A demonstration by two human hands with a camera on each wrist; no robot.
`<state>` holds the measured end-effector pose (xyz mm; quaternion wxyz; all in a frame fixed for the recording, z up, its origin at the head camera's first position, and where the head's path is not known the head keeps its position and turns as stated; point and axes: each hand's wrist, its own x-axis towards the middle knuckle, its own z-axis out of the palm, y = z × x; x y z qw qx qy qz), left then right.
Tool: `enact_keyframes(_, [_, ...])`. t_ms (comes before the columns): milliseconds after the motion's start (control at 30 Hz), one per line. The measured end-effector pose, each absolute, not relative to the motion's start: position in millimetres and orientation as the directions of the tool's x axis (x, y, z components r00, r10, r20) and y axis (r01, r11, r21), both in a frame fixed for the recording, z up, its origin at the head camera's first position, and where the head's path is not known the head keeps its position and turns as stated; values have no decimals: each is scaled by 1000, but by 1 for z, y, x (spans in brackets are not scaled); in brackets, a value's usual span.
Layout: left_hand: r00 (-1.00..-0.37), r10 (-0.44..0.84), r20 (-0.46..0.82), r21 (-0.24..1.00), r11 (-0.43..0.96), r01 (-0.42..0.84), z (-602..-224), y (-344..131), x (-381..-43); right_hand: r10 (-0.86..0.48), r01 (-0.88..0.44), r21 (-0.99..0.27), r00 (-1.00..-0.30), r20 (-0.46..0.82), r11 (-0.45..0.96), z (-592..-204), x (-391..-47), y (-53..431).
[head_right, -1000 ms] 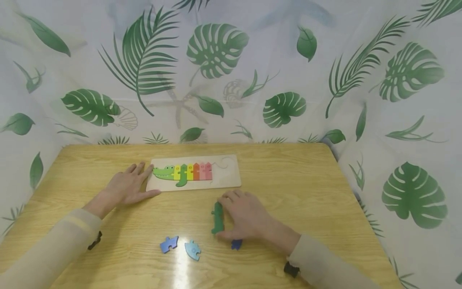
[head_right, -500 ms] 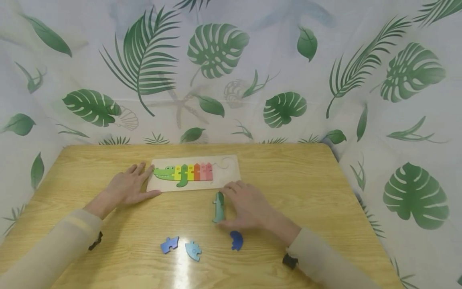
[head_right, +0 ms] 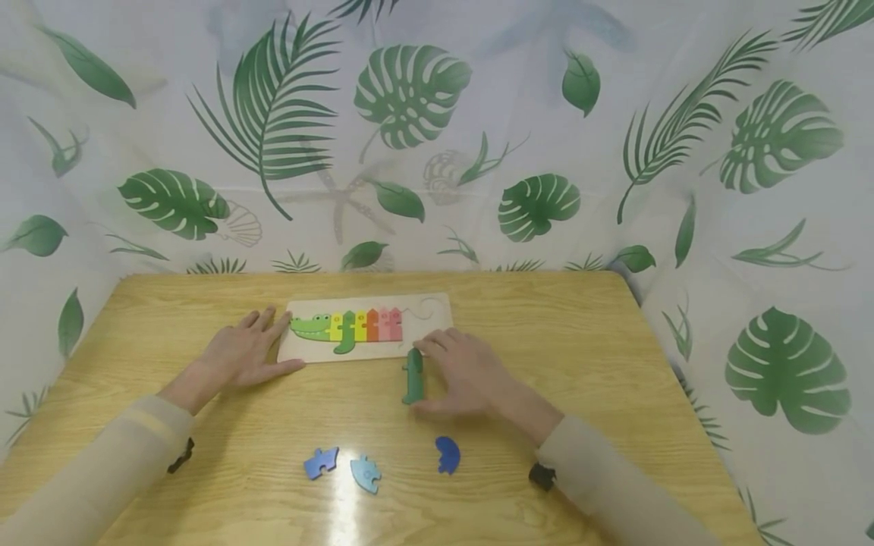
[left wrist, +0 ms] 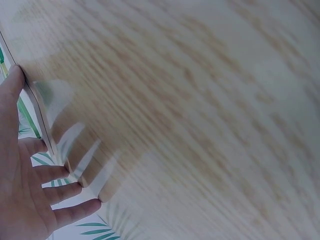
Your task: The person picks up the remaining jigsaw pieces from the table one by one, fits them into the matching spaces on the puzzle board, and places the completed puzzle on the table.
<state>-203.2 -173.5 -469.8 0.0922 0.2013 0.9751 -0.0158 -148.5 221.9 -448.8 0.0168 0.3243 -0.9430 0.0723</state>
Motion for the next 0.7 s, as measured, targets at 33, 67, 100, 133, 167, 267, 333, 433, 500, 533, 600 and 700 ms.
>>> enact_keyframes(33, [-902,389,-187,8,919,395,-470,-173,-203,-610,-615,-126,-789,77,779,-449,-150,222])
enact_keyframes(67, [-902,389,-189,7,919,395,-469,-173,-203,-611,-616,-124,-788,76,778,-449,-151,222])
enact_keyframes(100, [-902,389,-188,7,919,395,-469,-173,-203,-613,-617,-121,-787,76,777,-450,-152,222])
enact_keyframes(133, [-902,389,-186,9,919,394,-469,-173,-203,-615,-620,-118,-784,77,776,-451,-154,222])
enact_keyframes(167, [-902,390,-184,10,919,395,-468,-173,-203,-619,-624,-116,-782,80,773,-451,-155,222])
enact_keyframes(267, [-903,387,-187,10,920,393,-468,-173,-202,-626,-633,-115,-774,92,766,-453,-160,221])
enact_keyframes(333, [-902,391,-181,7,918,396,-468,-173,-202,-627,-634,-119,-773,92,764,-455,-163,221])
enact_keyframes(433, [-903,391,-180,4,918,396,-468,-173,-202,-626,-631,-125,-776,85,766,-457,-167,221])
enact_keyframes(500, [-903,393,-173,5,917,398,-467,-173,-201,-624,-628,-131,-778,77,767,-458,-170,221])
enact_keyframes(533, [-904,392,-172,6,918,397,-467,-174,-201,-623,-627,-137,-779,73,767,-458,-171,221])
enact_keyframes(600, [-904,393,-169,8,917,398,-468,-174,-201,-620,-622,-147,-782,64,769,-458,-174,221])
enact_keyframes(700, [-903,394,-170,7,917,399,-468,-174,-201,-619,-619,-156,-784,54,770,-457,-177,220])
